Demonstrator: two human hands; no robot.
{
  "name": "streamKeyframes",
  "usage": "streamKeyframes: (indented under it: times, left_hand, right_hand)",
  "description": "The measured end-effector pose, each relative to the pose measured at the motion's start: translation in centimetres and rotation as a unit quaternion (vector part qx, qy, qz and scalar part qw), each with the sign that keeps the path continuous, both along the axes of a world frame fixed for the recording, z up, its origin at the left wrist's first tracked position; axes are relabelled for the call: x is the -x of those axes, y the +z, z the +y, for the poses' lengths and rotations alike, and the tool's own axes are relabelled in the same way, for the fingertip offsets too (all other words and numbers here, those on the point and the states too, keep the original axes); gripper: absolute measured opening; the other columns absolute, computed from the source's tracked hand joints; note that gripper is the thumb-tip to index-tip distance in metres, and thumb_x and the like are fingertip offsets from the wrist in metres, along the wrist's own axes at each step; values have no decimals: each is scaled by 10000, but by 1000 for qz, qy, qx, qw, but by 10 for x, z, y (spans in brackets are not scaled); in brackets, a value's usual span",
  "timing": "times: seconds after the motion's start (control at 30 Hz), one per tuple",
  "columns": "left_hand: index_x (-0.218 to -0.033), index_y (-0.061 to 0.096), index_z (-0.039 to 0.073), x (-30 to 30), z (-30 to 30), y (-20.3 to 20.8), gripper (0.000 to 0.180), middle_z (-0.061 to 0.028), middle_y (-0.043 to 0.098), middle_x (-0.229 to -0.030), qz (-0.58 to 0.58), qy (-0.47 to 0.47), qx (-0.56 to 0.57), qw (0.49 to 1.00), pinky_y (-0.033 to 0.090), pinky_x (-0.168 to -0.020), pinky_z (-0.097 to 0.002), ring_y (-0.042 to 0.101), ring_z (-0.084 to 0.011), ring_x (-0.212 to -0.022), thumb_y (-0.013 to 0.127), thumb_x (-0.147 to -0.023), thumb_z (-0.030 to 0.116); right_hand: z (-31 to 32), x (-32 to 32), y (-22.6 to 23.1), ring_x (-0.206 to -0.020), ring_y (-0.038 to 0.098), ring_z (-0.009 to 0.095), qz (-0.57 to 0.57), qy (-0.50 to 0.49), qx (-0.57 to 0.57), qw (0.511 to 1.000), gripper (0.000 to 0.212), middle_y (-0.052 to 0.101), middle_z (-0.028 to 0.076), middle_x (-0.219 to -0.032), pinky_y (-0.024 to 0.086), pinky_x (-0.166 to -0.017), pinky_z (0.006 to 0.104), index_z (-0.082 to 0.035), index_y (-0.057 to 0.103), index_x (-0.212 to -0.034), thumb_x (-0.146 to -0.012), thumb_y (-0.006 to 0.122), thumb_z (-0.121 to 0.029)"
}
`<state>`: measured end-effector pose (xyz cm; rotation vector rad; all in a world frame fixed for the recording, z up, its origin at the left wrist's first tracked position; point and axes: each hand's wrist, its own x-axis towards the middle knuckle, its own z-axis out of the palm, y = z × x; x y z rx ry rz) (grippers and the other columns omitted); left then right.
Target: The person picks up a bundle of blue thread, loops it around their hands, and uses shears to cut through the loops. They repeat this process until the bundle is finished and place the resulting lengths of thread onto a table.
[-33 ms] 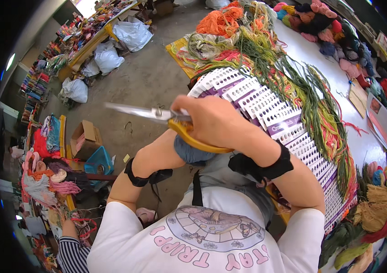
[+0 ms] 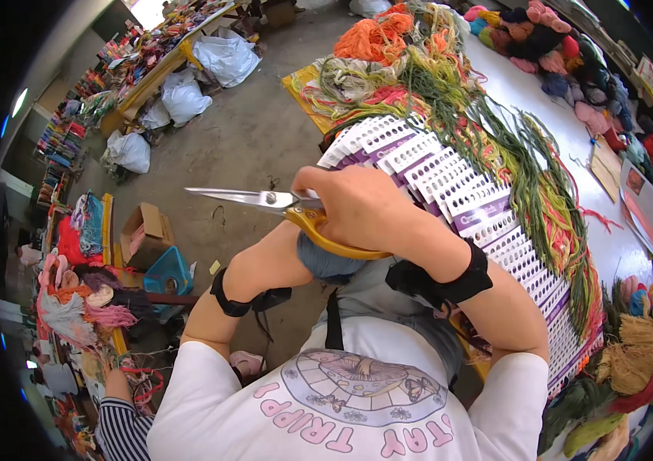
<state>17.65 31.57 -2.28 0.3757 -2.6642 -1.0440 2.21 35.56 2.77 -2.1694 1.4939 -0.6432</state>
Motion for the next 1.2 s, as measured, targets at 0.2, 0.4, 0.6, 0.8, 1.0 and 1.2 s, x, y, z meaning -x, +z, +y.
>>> streamKeyframes:
  times: [0.2,0.4,0.6,0.8,1.0,1.2]
  left_hand:
    - [-990,596,124,-25,7,-13,261,-67,622,-940,-113,-110,27,987,462,-771,-330,586,-247,-899,601,-730,97]
    - [-804,580,-64,-54,13,-10,211,-98,569,-651,56,-86,-637,764,439,-497,-314,529,-170,-501,639,-709,115]
    - [-936,545,64,-74,-16,-29,252,29,445,-567,350,-149,-736,560,381,-547,-280,403,-91,-432,486,-884,303]
    - [-942,549,80,-56,-40,-23,337,86,334,-511,277,-187,-675,658,368,-546,-257,336,-43,-400,449,-894,398]
    - [-926,552,83,-42,-24,-21,359,83,354,-503,240,-154,-663,692,353,-507,-255,322,-48,-376,434,-895,420]
    - [-932,542,86,-43,-24,-22,366,82,381,-517,307,-243,-710,585,380,-531,-249,353,-43,-395,400,-908,422]
  right_hand:
    - [1,9,-9,-655,585,332,41,-79,9,996,300,600,137,-696,443,-555,413,-143,528,-989,-703,619,-140]
    - [-23,35,-39,-648,591,318,61,-268,162,948,253,606,118,-716,444,-547,411,-150,519,-964,-724,580,-94]
    - [-35,64,-35,-861,556,391,-102,-365,68,923,431,598,211,-871,441,-716,420,-116,522,-1043,-649,673,-205]
    - [-14,26,-21,-616,556,92,-416,-269,-109,862,438,610,60,-745,439,-532,229,-24,485,-1067,-675,672,-83]
    - [-4,-17,-44,-719,593,143,-409,-146,-106,895,432,616,111,-797,454,-633,283,-20,501,-1032,-651,684,-112]
    - [-5,-26,-56,-590,538,105,-509,-208,-167,818,476,575,63,-743,444,-527,224,-8,459,-1080,-665,689,-40]
